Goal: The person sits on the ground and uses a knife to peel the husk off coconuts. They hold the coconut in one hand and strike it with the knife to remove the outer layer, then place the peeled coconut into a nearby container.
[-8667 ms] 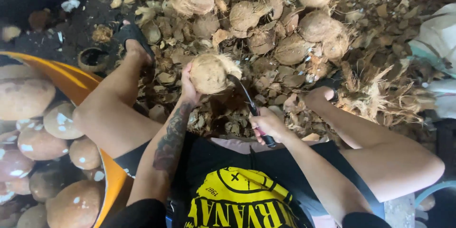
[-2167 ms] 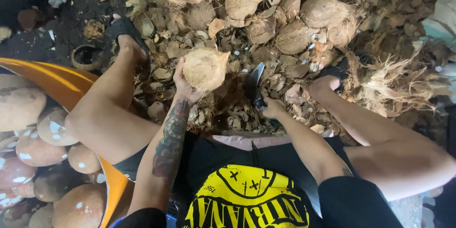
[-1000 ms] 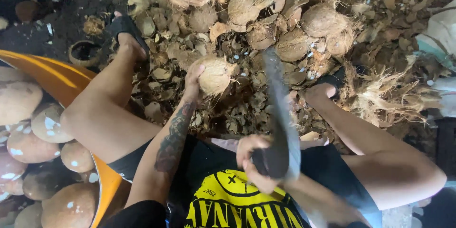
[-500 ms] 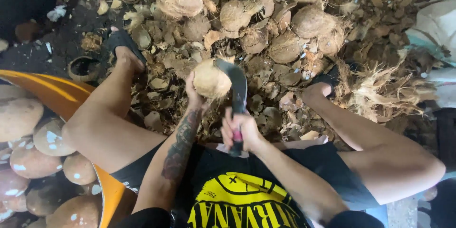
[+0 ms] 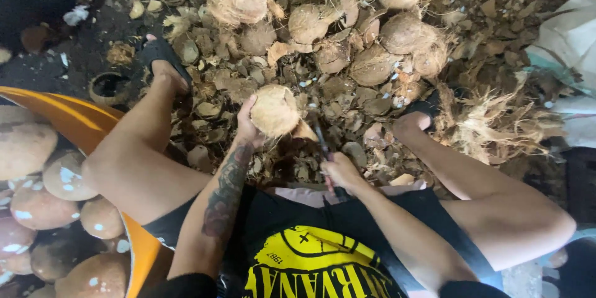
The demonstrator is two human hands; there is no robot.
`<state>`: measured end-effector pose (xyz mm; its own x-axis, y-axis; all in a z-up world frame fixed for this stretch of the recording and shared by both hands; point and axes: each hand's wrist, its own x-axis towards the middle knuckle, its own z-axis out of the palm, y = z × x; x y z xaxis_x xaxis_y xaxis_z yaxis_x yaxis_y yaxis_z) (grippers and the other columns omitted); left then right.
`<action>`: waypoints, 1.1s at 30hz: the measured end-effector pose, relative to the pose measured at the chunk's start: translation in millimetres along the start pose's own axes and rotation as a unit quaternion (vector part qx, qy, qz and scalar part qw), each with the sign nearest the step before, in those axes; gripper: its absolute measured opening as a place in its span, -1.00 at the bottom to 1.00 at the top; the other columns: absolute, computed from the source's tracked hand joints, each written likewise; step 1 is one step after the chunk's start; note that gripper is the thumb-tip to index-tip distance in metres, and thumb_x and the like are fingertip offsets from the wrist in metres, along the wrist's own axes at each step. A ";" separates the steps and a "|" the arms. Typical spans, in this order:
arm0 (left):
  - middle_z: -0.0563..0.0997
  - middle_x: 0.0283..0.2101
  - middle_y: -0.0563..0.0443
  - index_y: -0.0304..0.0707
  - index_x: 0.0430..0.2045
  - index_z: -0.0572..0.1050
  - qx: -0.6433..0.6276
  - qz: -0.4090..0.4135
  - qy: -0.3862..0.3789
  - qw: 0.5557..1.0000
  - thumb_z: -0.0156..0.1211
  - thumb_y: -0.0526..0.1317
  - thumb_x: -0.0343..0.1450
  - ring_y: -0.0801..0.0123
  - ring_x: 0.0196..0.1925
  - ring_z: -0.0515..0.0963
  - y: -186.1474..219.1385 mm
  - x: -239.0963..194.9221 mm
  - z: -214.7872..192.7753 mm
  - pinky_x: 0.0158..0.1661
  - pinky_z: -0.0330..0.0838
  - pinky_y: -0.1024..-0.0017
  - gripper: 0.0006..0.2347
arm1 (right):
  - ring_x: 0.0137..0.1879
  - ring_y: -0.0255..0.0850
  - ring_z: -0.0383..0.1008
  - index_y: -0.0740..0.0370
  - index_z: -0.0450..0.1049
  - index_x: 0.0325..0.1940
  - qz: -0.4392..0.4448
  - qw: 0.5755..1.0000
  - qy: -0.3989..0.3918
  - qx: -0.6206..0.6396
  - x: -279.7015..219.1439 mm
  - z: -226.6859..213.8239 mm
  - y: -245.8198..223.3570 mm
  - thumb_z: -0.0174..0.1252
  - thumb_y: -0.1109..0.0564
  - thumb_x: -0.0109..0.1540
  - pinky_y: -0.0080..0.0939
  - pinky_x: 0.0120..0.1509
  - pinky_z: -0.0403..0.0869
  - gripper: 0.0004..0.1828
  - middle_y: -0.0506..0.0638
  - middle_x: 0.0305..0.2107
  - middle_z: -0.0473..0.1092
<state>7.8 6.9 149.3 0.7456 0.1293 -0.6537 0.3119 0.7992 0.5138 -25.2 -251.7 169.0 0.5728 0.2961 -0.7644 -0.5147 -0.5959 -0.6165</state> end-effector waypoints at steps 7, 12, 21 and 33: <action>0.69 0.06 -0.31 -0.23 -0.03 0.65 -0.093 -0.052 -0.099 0.989 0.20 0.26 0.35 -0.06 0.10 0.70 -7.4 15.5 -19.5 0.22 0.52 -0.05 -0.44 | -0.70 -0.07 0.48 0.33 0.40 -0.49 -0.360 0.920 0.019 0.156 -106.4 -24.4 -103.2 0.04 0.42 0.12 -0.19 -0.58 0.46 -0.87 0.20 -0.75 0.39; 0.69 0.00 -0.29 -0.24 -0.03 0.62 -0.011 -0.053 -0.023 0.998 0.38 0.22 0.27 -0.01 0.00 0.67 -24.5 36.0 -38.5 0.13 0.54 0.01 -0.43 | -0.47 -0.07 0.55 0.26 0.37 -0.38 -0.630 0.761 0.058 0.146 -95.0 -15.9 -66.8 0.18 0.27 0.23 -0.27 -0.30 0.48 -0.87 0.14 -0.51 0.55; 0.69 0.06 -0.29 -0.28 -0.01 0.65 -0.138 -0.040 -0.112 0.983 0.13 0.19 0.44 -0.01 0.11 0.70 31.4 -17.7 18.8 0.24 0.52 -0.01 -0.49 | -0.78 0.05 0.29 0.39 0.38 -0.54 0.115 0.961 0.059 0.244 -40.3 1.3 -19.4 0.08 0.21 0.06 0.11 -0.73 0.33 -0.85 0.25 -0.81 0.22; 0.73 -0.01 -0.23 -0.17 -0.06 0.69 -0.099 -0.041 0.000 0.994 0.31 0.21 0.31 -0.03 0.03 0.74 -20.2 39.9 -37.5 0.15 0.60 0.02 -0.49 | -0.59 0.14 0.41 0.14 0.36 -0.54 -0.499 0.854 0.127 -0.078 -12.1 10.7 17.8 0.22 0.18 0.06 -0.05 -0.46 0.40 -0.85 0.09 -0.75 0.36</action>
<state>9.1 17.9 91.9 0.7228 0.0577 -0.6887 0.2503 0.9070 0.3387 -48.1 -257.9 165.3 0.8059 0.5555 0.2051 0.3907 -0.2386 -0.8891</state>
